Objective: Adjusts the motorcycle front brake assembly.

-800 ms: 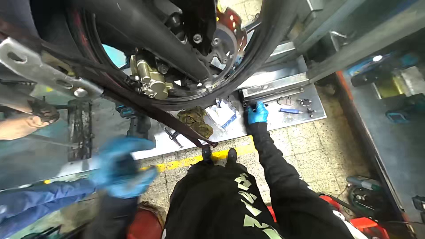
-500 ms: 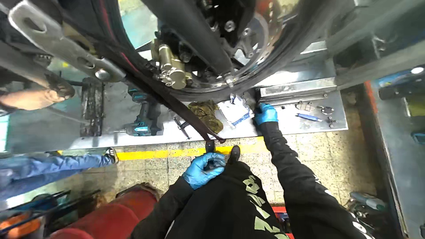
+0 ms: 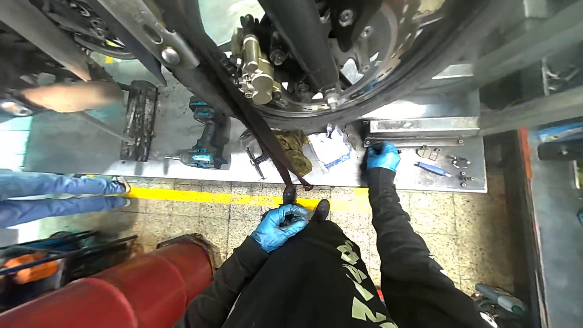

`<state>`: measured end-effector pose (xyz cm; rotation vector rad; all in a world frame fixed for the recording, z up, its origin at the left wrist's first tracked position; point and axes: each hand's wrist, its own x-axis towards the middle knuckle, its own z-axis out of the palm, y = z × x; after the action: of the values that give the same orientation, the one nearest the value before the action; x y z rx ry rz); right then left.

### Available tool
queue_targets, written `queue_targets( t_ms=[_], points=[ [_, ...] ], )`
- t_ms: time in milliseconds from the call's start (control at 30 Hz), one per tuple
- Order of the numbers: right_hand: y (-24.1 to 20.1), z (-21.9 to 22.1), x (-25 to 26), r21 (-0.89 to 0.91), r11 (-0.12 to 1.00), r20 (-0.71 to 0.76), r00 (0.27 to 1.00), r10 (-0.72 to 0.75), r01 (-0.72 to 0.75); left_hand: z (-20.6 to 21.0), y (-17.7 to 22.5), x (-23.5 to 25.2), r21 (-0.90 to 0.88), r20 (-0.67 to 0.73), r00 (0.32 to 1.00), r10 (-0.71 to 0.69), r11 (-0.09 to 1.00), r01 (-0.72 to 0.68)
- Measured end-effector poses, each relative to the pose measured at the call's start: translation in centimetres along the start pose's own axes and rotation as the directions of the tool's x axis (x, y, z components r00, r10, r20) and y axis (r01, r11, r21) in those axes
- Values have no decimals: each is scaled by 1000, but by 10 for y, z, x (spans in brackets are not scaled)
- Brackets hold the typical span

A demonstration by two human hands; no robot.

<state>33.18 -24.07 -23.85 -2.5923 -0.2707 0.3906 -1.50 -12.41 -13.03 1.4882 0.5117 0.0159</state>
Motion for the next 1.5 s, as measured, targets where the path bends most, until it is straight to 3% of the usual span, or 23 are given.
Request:
queue_targets(
  t_ms=[133, 367, 500, 567, 600, 667, 700, 767, 833, 900, 967, 1033, 1133, 1233, 1333, 1400, 1500],
  points=[
    [-6, -4, 3, 17, 993, -17, 993, 117, -117, 6, 2, 0, -6, -32, 999, -41, 999, 41],
    [-12, -15, 6, -151, 983, 91, 988, 123, -108, 18, 0, -4, -111, -7, 1000, -25, 994, 24],
    [-8, -29, -14, 104, 990, 124, 989, 80, -93, 24, 11, -9, -411, -81, 950, -300, 879, 243],
    [-26, -44, -64, 348, 934, 184, 971, -156, 84, 23, 12, -7, -564, -64, 922, -383, 776, 283],
    [-37, -48, -96, 467, 860, 200, 923, -329, 206, 21, 12, -5, -632, -46, 918, -394, 723, 279],
    [-58, -44, -156, 614, 647, 161, 731, -663, 452, 17, 10, -3, -755, -16, 920, -391, 608, 246],
    [-68, -39, -178, 618, 556, 134, 622, -771, 557, 16, 9, -1, -801, -10, 918, -397, 552, 230],
    [-81, -28, -203, 436, 468, 144, 454, -879, 768, 15, 9, 1, -860, -16, 900, -436, 466, 210],
    [-92, -16, -215, 228, 436, 187, 400, -897, 871, 8, 8, -1, -877, -36, 901, -433, 446, 180],
    [-104, -6, -222, 189, 430, 245, 382, -891, 883, -4, 7, -10, -844, -85, 904, -418, 512, 158],
    [-114, -7, -223, 295, 482, 327, 386, -862, 825, -18, 2, -17, -775, -123, 916, -381, 614, 151],
    [-115, -6, -215, 384, 525, 333, 416, -846, 759, -36, -3, -24, -746, -122, 918, -377, 645, 166],
    [-85, -14, -172, 241, 692, 96, 693, -714, 680, -68, -14, -37, -756, -69, 930, -360, 627, 187],
    [-16, -52, -87, -146, 938, -5, 948, -318, 314, -85, -13, -46, -803, -88, 897, -433, 564, 193],
    [61, -80, -29, -395, 918, -25, 999, -31, 19, -96, -11, -47, -801, -47, 887, -460, 548, 242],
    [87, -79, -16, -507, 861, -6, 1000, 28, -28, -98, -9, -45, -786, -5, 905, -426, 562, 260],
    [89, -75, -18, -586, 810, 11, 999, 44, -29, -93, -6, -37, -756, 80, 929, -361, 585, 292]
  ],
)
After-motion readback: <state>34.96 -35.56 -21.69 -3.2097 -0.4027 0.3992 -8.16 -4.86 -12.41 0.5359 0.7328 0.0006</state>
